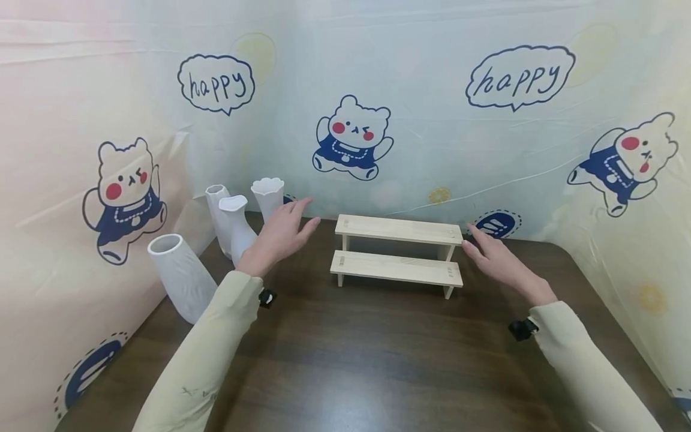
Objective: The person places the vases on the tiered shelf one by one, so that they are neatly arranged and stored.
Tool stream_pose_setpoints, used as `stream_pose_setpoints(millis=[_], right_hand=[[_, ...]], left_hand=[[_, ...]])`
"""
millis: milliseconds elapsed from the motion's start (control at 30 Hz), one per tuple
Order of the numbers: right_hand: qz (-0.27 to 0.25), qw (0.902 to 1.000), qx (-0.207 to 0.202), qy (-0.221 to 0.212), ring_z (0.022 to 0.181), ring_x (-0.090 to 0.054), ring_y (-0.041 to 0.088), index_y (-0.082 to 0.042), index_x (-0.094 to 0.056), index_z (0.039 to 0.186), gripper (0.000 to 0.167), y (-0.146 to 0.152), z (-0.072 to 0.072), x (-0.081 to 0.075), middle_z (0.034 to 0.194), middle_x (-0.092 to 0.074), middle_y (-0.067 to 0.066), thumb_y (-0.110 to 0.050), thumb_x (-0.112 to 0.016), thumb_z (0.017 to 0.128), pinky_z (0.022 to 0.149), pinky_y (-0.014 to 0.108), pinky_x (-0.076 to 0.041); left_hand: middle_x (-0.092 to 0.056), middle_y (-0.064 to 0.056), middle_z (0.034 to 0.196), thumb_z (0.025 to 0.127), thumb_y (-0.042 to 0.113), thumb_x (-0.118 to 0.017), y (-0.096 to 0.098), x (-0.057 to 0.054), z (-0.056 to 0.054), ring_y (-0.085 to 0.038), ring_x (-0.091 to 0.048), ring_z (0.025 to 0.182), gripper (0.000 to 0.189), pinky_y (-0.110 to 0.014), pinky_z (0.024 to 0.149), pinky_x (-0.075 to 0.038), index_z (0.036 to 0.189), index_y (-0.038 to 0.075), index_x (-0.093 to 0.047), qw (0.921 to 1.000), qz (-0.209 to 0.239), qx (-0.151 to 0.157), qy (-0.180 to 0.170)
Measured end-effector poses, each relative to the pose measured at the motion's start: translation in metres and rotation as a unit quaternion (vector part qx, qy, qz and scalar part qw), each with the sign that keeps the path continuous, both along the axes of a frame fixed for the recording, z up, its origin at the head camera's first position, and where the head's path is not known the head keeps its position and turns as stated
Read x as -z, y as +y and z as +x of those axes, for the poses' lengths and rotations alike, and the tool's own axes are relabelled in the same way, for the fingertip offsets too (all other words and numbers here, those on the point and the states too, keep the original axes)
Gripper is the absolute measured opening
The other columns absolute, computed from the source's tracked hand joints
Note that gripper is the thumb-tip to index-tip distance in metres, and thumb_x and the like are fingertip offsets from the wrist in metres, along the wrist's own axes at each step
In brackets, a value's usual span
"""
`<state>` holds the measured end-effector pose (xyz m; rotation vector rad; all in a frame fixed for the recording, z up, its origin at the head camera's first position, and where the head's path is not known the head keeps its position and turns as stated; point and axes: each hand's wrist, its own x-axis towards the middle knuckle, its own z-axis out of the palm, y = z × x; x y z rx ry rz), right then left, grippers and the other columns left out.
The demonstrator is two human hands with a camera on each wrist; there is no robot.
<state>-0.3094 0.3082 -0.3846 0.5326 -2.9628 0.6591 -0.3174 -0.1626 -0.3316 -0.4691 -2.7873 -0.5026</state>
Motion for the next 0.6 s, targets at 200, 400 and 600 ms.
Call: stream_pose_setpoints(millis=[200, 400, 600], right_hand=[[-0.037, 0.999, 0.013, -0.021, 0.144, -0.023, 0.049, -0.008, -0.011, 0.158, 0.071, -0.008, 0.009, 0.007, 0.161, -0.019, 0.026, -0.051, -0.03, 0.104, 0.113, 0.066, -0.023], [-0.069, 0.9964, 0.024, -0.042, 0.143, -0.029, 0.048, -0.009, -0.007, 0.158, 0.073, -0.014, 0.016, 0.014, 0.16, -0.02, 0.026, -0.051, -0.032, 0.104, 0.113, 0.064, -0.028], [-0.101, 0.9929, 0.031, -0.055, 0.139, -0.036, 0.048, -0.01, -0.006, 0.158, 0.072, -0.017, 0.018, 0.022, 0.155, -0.03, 0.031, -0.048, -0.035, 0.104, 0.11, 0.064, -0.034]], left_hand=[[-0.046, -0.017, 0.149, 0.1, 0.045, -0.049, -0.005, 0.0, 0.013, -0.036, -0.044, 0.137, 0.061, -0.055, 0.112, -0.038, 0.148, 0.009, -0.039, 0.999, 0.038, -0.014, 0.018], [-0.046, -0.016, 0.15, 0.099, 0.042, -0.051, -0.009, 0.003, 0.024, -0.035, -0.045, 0.136, 0.059, -0.056, 0.109, -0.04, 0.147, 0.01, -0.041, 0.9976, 0.061, -0.02, 0.026], [-0.049, -0.016, 0.147, 0.098, 0.043, -0.052, -0.011, 0.005, 0.037, -0.035, -0.047, 0.134, 0.059, -0.056, 0.108, -0.042, 0.145, 0.008, -0.043, 0.9968, 0.069, -0.022, 0.034]])
